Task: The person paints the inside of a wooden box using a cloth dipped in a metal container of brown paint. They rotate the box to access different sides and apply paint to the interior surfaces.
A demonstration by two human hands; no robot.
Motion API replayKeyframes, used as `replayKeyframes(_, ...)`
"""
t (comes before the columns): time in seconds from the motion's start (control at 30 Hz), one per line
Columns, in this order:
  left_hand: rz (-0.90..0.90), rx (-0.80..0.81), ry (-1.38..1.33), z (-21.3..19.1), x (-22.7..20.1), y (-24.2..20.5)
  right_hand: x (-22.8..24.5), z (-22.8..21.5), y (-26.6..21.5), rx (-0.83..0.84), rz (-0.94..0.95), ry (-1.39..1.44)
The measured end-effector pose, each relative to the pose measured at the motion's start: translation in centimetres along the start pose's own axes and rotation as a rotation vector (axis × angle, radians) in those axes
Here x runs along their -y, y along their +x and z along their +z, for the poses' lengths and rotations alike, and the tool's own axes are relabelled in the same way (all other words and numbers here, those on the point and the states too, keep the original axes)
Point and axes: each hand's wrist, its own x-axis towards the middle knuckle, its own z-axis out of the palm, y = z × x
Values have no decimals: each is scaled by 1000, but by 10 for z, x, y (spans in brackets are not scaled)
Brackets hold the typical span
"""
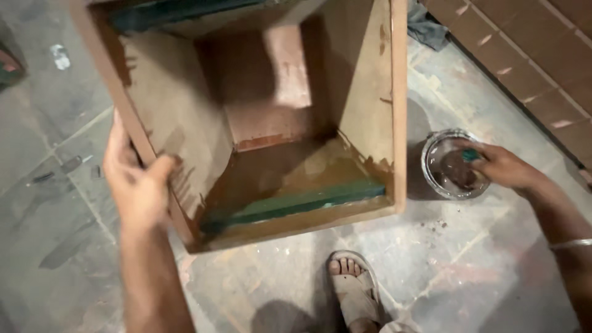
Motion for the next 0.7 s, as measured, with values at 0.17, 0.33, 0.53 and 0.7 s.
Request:
replayKeyframes(0.17,-102,208,13,-28,8,81,-16,-10,-41,-235,221,306)
replayKeyframes(0.33,-216,390,95,-8,22,166,-29,3,-58,-311,302,512)
replayKeyframes(0.53,-329,565,191,6,27,210,-43,16,-63,-355,291,518)
replayKeyframes(0.7,-75,499,1200,23,-3,190,-67,23,-60,-394,242,523)
